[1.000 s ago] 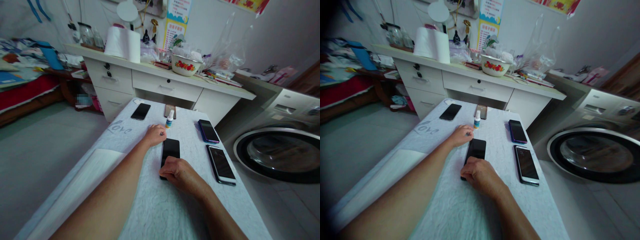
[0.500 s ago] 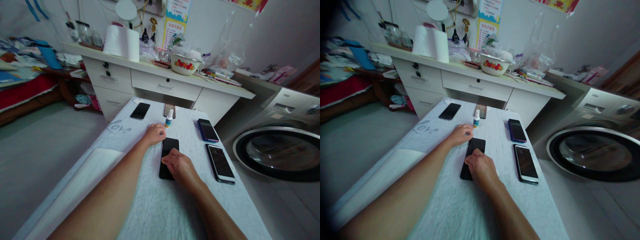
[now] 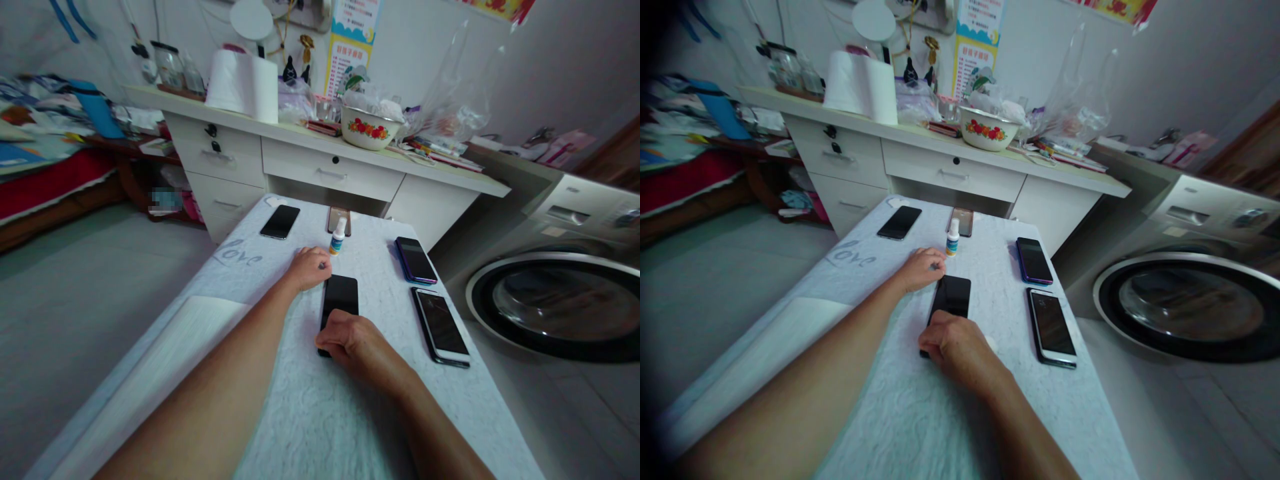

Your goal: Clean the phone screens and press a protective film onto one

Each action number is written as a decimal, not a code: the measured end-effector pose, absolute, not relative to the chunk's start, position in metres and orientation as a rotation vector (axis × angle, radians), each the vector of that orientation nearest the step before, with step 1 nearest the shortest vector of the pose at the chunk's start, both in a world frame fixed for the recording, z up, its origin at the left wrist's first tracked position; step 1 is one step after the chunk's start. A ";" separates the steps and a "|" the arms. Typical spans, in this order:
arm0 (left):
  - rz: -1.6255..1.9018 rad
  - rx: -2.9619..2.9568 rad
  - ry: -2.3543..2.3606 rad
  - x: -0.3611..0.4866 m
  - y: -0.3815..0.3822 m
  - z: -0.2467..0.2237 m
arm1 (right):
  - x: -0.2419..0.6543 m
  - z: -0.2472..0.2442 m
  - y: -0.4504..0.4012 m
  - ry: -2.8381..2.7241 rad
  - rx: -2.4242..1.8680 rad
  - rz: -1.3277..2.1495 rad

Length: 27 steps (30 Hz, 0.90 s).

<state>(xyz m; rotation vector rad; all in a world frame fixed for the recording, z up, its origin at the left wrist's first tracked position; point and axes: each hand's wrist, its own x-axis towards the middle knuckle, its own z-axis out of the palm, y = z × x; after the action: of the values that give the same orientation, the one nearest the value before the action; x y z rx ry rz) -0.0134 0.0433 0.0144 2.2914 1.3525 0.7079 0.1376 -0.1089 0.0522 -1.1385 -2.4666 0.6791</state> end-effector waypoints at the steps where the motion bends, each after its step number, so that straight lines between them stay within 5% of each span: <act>1: 0.706 2.291 1.355 -0.013 0.043 0.015 | 0.138 0.053 -0.109 -2.474 -1.121 0.708; 13: 0.688 2.289 1.352 -0.014 0.041 0.019 | 0.140 0.062 -0.113 -2.451 -1.118 0.974; 27: 0.711 2.289 1.351 -0.014 0.042 0.016 | 0.148 0.051 -0.102 -2.346 -1.230 0.686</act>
<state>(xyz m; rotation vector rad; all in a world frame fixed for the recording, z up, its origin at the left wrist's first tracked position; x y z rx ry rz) -0.0137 0.0418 0.0159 2.2893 1.3505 0.7109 0.1476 -0.1024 0.0507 -1.2304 -2.3463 0.6859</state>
